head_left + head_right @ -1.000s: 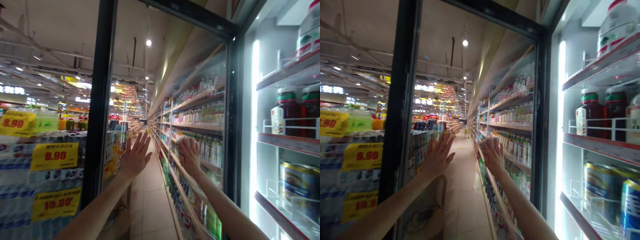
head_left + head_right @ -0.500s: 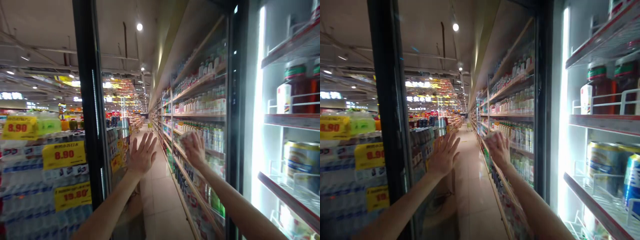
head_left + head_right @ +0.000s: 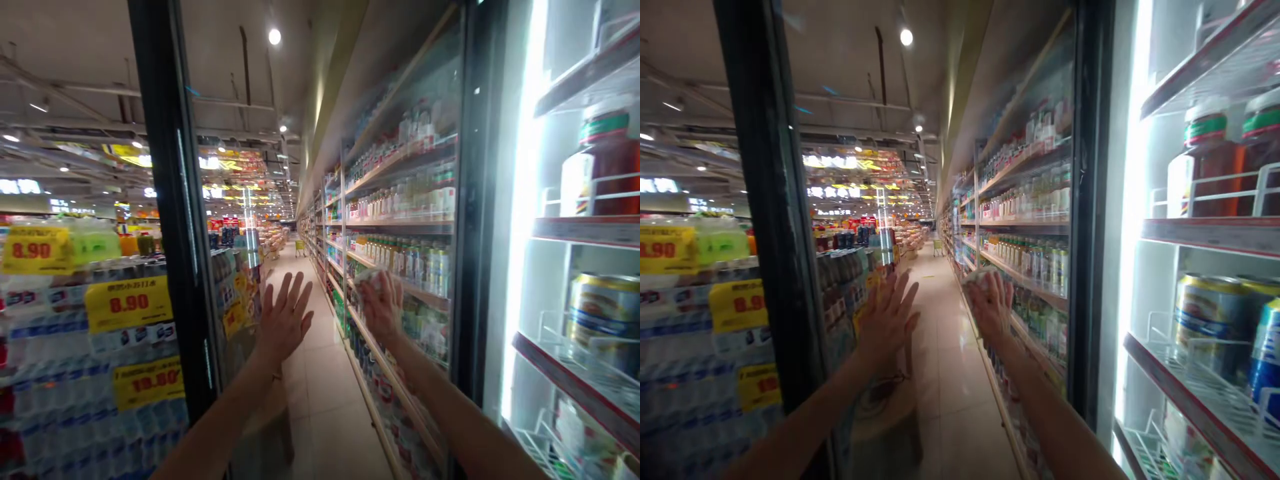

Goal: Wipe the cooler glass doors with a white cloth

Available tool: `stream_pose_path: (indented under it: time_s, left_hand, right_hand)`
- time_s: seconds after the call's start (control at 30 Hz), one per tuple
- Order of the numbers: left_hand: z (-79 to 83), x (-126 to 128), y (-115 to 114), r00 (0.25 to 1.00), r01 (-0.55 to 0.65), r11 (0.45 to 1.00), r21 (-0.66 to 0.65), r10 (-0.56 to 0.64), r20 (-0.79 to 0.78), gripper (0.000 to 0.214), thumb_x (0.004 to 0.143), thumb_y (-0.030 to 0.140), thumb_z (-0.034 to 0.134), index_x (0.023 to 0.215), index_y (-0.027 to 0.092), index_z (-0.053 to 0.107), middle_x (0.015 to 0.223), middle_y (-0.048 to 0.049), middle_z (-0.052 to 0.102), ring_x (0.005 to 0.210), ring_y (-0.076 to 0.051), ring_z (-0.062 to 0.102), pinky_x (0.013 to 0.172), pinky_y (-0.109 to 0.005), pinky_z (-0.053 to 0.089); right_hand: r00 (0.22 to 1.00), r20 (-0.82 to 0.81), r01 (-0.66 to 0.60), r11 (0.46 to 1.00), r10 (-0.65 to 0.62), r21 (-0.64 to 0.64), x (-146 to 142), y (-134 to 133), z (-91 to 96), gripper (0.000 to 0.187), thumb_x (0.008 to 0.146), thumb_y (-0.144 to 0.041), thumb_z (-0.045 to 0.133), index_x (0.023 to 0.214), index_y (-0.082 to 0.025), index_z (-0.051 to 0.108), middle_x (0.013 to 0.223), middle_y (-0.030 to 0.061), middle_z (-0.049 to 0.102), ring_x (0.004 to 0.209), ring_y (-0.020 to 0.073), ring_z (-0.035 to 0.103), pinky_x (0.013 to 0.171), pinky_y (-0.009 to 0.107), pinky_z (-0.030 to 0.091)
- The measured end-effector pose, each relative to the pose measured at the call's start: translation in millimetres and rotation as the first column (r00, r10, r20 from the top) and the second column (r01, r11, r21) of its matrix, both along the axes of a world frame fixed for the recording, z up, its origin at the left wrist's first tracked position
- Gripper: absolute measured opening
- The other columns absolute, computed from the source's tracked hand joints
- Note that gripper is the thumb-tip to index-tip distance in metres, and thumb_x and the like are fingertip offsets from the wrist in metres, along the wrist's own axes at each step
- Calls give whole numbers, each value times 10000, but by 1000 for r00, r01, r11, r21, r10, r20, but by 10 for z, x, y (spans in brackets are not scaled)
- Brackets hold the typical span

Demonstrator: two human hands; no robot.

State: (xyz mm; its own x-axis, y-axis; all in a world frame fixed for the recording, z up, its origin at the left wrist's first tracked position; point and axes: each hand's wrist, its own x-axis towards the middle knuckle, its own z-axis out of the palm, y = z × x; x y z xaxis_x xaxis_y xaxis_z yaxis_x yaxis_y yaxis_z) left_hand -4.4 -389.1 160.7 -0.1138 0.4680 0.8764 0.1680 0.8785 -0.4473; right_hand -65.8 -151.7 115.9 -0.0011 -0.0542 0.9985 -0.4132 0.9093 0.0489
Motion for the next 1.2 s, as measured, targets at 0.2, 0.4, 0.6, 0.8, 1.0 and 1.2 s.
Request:
stream_pose_path:
  time_s: [0.2, 0.4, 0.6, 0.8, 1.0, 1.2]
  left_hand:
    - [-326, 31, 38, 999, -27, 997, 67, 26, 26, 598, 894, 347, 417, 1438, 207, 209, 1425, -95, 355, 1377, -226, 200, 1150, -476, 42]
    - [-280, 36, 24, 1000, -22, 998, 53, 22, 4, 617, 879, 353, 451, 1433, 197, 228, 1418, -91, 367, 1383, -220, 182, 1154, -458, 58]
    - [-290, 43, 26, 1000, 0, 998, 60, -1, 10, 594, 883, 347, 434, 1429, 209, 244, 1418, -86, 370, 1379, -221, 202, 1153, -462, 58]
    - [-306, 19, 16, 999, 21, 996, 84, -24, 36, 630, 877, 359, 450, 1440, 221, 203, 1422, -91, 368, 1363, -240, 258, 1146, -472, 84]
    - [-308, 15, 11, 999, 23, 996, 84, -25, 25, 603, 876, 343, 449, 1429, 217, 245, 1414, -91, 391, 1370, -227, 245, 1147, -456, 80]
    - [-309, 23, 27, 999, 21, 996, 87, -24, 29, 556, 878, 335, 442, 1403, 204, 316, 1414, -94, 397, 1378, -222, 230, 1145, -448, 70]
  right_hand:
    - [993, 103, 107, 778, -55, -618, -161, 496, 22, 510, 875, -262, 329, 1380, -210, 382, 1498, 162, 190, 1369, 325, 224, 1019, 622, 270]
    - [998, -12, -61, 997, 61, 56, 11, -252, -432, 575, 783, -146, 506, 1299, -393, 460, 1462, 34, 312, 1352, 294, 286, 1056, 555, 287]
    - [993, 96, 111, 837, -70, -535, -129, 512, -224, 505, 868, -244, 357, 1371, -234, 397, 1487, 171, 231, 1352, 348, 264, 994, 660, 260]
    - [1000, 12, 2, 985, 0, -170, 52, -53, -406, 530, 838, -171, 442, 1340, -339, 425, 1510, 81, 197, 1376, 331, 214, 1032, 592, 280]
    - [995, 83, 74, 983, -61, -166, -14, 345, -570, 497, 836, -189, 451, 1308, -340, 461, 1467, 83, 299, 1345, 304, 295, 1041, 602, 254]
    - [977, 194, 183, 792, -83, -583, -53, 610, -421, 498, 862, -229, 356, 1354, -188, 423, 1489, 184, 213, 1356, 356, 238, 982, 645, 277]
